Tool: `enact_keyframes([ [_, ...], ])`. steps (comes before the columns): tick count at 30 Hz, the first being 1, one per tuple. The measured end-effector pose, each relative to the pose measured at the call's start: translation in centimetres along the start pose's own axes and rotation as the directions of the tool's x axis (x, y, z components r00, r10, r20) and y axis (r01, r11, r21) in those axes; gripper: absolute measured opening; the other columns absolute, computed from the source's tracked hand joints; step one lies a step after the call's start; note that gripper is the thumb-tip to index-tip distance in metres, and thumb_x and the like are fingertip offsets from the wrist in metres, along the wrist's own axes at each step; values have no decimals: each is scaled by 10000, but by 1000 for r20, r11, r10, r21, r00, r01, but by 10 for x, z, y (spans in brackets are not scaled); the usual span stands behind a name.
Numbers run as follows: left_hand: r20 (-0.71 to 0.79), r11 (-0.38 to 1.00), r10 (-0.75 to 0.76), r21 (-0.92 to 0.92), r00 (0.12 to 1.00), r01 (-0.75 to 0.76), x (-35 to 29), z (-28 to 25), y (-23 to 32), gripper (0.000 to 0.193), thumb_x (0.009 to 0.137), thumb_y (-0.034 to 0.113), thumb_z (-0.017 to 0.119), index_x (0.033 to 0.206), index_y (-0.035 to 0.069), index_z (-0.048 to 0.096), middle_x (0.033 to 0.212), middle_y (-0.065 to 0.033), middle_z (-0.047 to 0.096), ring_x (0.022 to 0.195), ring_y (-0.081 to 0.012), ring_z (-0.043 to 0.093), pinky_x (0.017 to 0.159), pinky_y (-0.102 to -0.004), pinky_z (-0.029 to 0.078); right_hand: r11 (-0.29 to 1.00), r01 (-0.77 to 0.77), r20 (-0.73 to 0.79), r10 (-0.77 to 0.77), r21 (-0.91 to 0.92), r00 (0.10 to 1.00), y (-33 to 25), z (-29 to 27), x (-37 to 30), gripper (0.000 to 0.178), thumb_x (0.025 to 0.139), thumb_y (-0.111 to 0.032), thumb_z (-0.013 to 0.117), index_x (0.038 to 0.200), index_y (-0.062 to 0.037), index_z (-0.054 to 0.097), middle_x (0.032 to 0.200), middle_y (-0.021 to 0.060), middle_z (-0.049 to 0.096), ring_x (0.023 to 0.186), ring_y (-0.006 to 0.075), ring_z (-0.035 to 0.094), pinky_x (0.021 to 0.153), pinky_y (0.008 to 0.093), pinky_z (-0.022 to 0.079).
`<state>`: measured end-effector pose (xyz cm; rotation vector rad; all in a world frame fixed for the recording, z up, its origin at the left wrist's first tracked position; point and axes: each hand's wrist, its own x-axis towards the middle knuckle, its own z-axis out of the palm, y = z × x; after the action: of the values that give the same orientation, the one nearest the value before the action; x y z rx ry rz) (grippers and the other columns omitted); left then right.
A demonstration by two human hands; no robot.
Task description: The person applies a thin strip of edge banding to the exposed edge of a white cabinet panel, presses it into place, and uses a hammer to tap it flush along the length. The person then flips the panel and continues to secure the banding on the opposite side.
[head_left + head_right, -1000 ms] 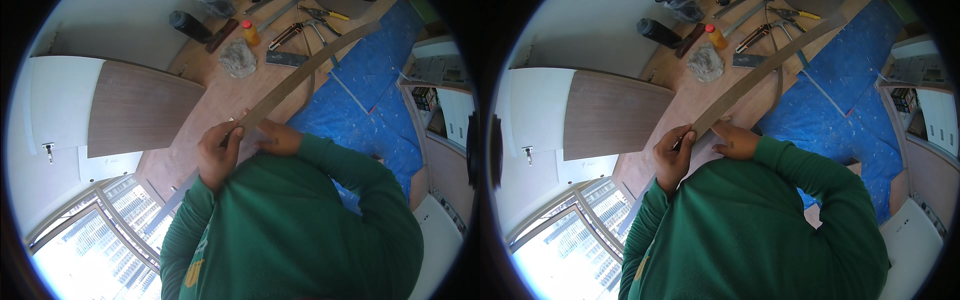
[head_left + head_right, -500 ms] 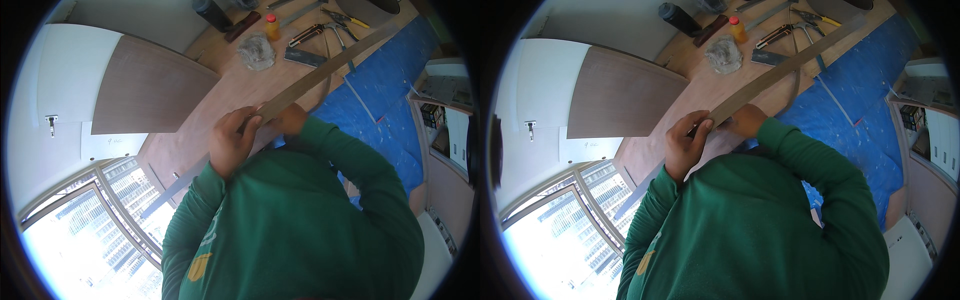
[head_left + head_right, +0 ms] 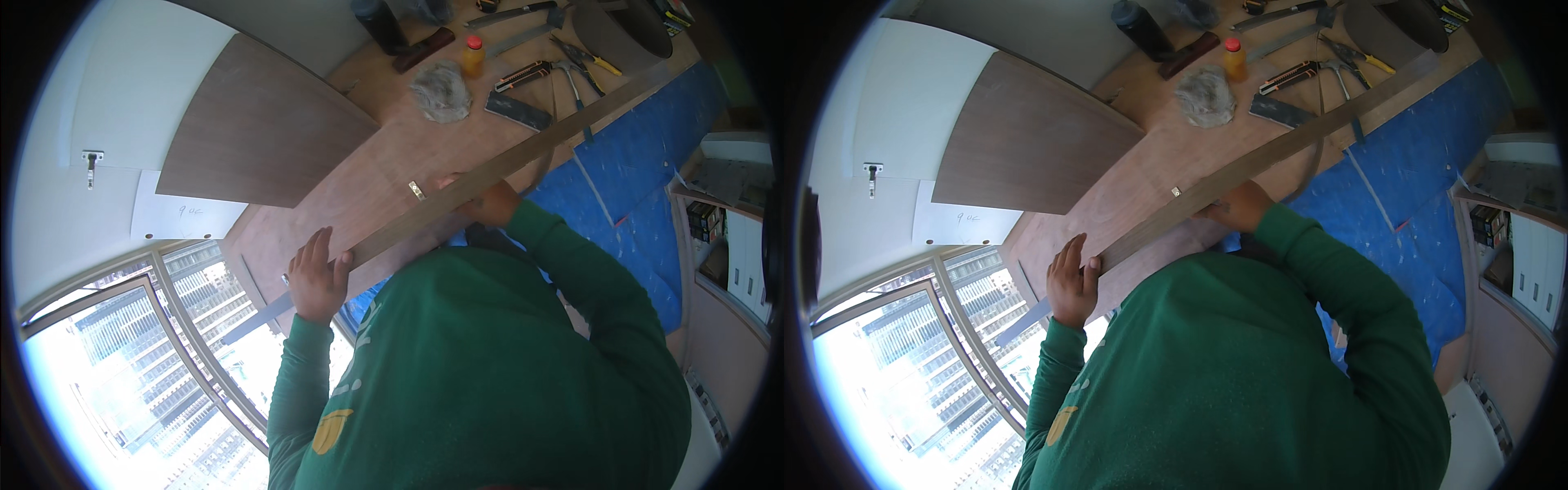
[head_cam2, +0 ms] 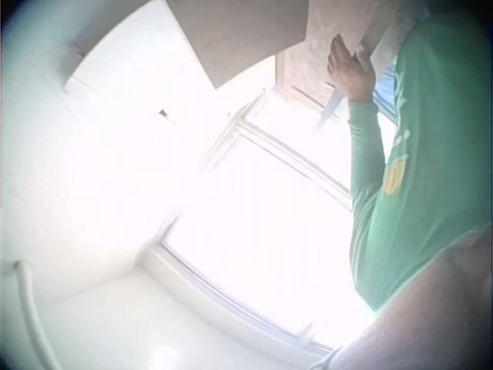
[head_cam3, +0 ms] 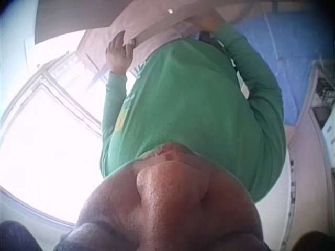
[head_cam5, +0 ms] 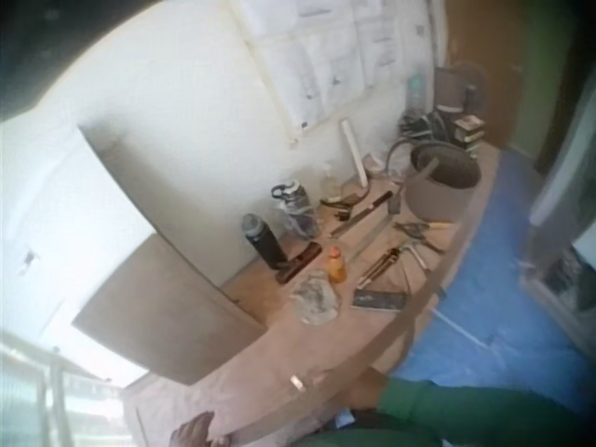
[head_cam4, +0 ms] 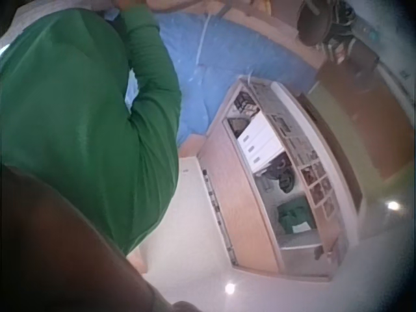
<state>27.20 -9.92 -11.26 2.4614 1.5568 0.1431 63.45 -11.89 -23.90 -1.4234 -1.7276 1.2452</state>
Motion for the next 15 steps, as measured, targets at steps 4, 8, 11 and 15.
enact_keyframes([
  [4,-83,996,-3,83,997,10,-43,-5,-55,589,1052,494,568,1413,37,652,1357,-188,714,1165,-387,688,1046,-530,484,992,125,-21,-125,-9,992,18,6,0,425,930,-128,748,1339,-25,696,1391,140,728,1284,291,701,1090,414,548],
  [8,-94,987,-99,114,991,110,-76,-18,-93,578,1067,475,534,1448,53,639,1447,-171,669,1256,-379,642,1132,-523,424,988,67,-41,-62,137,997,23,10,-4,510,926,-322,824,1365,-91,705,1297,127,762,1204,287,727,1024,405,557],
  [11,-70,934,-335,104,939,341,-95,-28,-131,569,1061,425,539,1525,100,584,1622,-153,532,1484,-375,486,1284,-562,249,989,67,-6,-67,129,998,38,12,-3,492,959,-300,785,1377,-64,679,1353,125,734,1254,276,701,1059,397,542],
  [15,-124,914,-380,99,916,393,-99,-22,-127,602,1060,427,540,1575,114,532,1710,-149,422,1566,-370,393,1314,-604,158,989,72,34,-77,128,996,26,8,-1,400,1026,-226,672,1379,-39,656,1411,139,701,1291,276,679,1088,391,528],
])
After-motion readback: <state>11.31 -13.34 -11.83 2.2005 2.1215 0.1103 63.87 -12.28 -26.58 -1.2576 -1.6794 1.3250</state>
